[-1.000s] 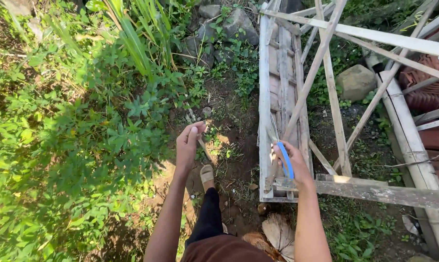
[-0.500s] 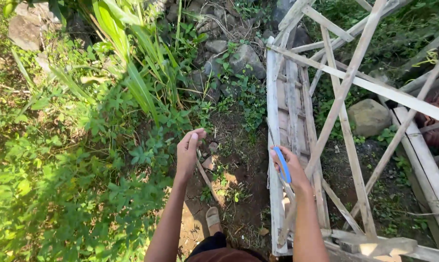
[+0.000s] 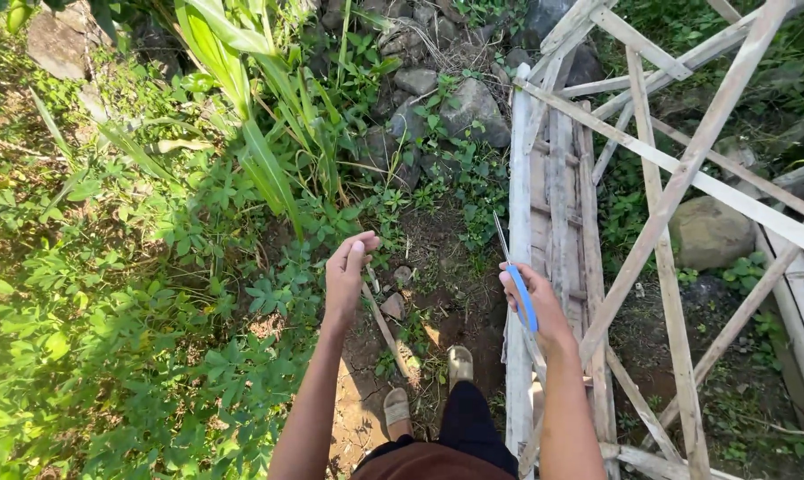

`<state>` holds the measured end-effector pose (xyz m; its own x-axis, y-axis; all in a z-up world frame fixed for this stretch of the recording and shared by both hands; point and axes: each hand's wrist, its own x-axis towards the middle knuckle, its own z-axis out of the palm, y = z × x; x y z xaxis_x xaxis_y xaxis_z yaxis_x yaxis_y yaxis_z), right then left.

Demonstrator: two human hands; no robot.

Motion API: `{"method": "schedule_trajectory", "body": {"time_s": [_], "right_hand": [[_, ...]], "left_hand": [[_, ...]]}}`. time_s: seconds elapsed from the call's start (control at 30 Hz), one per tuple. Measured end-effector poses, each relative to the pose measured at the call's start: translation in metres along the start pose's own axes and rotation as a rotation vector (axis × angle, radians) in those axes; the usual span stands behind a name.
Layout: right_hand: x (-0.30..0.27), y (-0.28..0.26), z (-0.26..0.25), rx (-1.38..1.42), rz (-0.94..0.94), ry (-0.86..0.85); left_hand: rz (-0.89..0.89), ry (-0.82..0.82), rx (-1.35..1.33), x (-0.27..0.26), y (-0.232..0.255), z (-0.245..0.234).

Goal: Trimming the tip of a corn leaf using a pair of scissors.

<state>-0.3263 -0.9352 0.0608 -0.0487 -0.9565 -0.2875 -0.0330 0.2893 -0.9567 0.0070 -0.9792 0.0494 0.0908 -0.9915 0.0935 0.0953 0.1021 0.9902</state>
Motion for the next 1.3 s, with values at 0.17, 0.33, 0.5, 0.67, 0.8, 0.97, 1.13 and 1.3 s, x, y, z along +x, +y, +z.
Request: {"method": "schedule_trajectory", "body": {"time_s": [0.17,0.33,0.5,0.67,0.8,0.97,1.13,1.3], "right_hand": [[0.050,0.014,-0.018,-0.044,-0.016,-0.068],[0.106,0.002,-0.034,-0.052,-0.068,-0.131],[0.147,-0.018,-0.048,-0.007,-0.062,-0.173],[0.197,-0.027,-0.078,-0.028,-0.038,-0.219],[0.220,-0.043,-0.101,-0.021,-0.034,-0.219],[0.249,-0.046,-0.128,-0.033,-0.067,-0.245],[0.267,-0.054,-0.142,0.007,-0.058,-0.256],[0.283,-0.061,-0.143,-0.006,-0.074,-0.274]], "left_hand": [[-0.002,0.047,0.018,0.024,-0.018,0.009],[0.017,0.106,0.032,0.057,-0.023,0.029],[0.000,0.143,0.023,0.086,-0.018,0.053],[-0.004,0.202,0.032,0.115,-0.017,0.084],[0.023,0.194,0.055,0.136,-0.020,0.114],[0.020,0.199,0.033,0.152,-0.022,0.144],[0.028,0.217,0.033,0.169,-0.022,0.158],[0.035,0.238,0.046,0.176,-0.023,0.162]]}}
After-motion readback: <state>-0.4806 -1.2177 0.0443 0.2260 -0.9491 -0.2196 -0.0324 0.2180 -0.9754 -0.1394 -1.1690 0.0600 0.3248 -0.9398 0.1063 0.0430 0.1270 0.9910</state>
